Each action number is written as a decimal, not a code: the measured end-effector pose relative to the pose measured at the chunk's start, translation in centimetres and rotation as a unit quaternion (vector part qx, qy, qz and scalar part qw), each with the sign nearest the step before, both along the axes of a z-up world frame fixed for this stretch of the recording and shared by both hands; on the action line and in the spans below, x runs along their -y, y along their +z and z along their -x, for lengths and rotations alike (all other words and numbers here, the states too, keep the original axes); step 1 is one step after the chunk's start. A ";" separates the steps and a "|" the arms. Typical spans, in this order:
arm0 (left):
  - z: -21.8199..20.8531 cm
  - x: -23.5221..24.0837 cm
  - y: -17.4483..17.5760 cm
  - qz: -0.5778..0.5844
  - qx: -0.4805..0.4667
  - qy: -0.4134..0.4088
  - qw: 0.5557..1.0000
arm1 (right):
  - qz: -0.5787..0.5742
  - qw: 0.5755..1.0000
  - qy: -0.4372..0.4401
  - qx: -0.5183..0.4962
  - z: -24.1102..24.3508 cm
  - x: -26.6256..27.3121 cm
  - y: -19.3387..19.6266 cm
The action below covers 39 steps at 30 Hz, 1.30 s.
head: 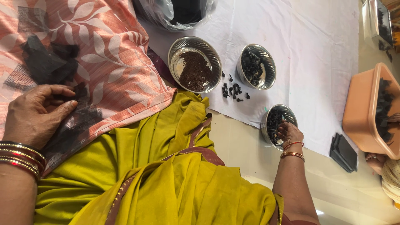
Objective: Sorting small black items and placing them into fabric squares as part of a manual packaging process.
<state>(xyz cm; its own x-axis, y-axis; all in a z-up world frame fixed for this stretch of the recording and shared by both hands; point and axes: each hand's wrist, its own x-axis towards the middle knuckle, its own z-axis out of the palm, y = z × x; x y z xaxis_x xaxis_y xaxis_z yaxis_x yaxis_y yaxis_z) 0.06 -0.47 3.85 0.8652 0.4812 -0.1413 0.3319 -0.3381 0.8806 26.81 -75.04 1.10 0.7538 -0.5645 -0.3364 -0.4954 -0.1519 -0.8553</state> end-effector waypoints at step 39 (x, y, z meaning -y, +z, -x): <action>-1.5 0.5 2.6 -0.013 0.058 0.044 0.997 | -0.058 0.975 0.165 0.138 -11.9 -14.5 0.8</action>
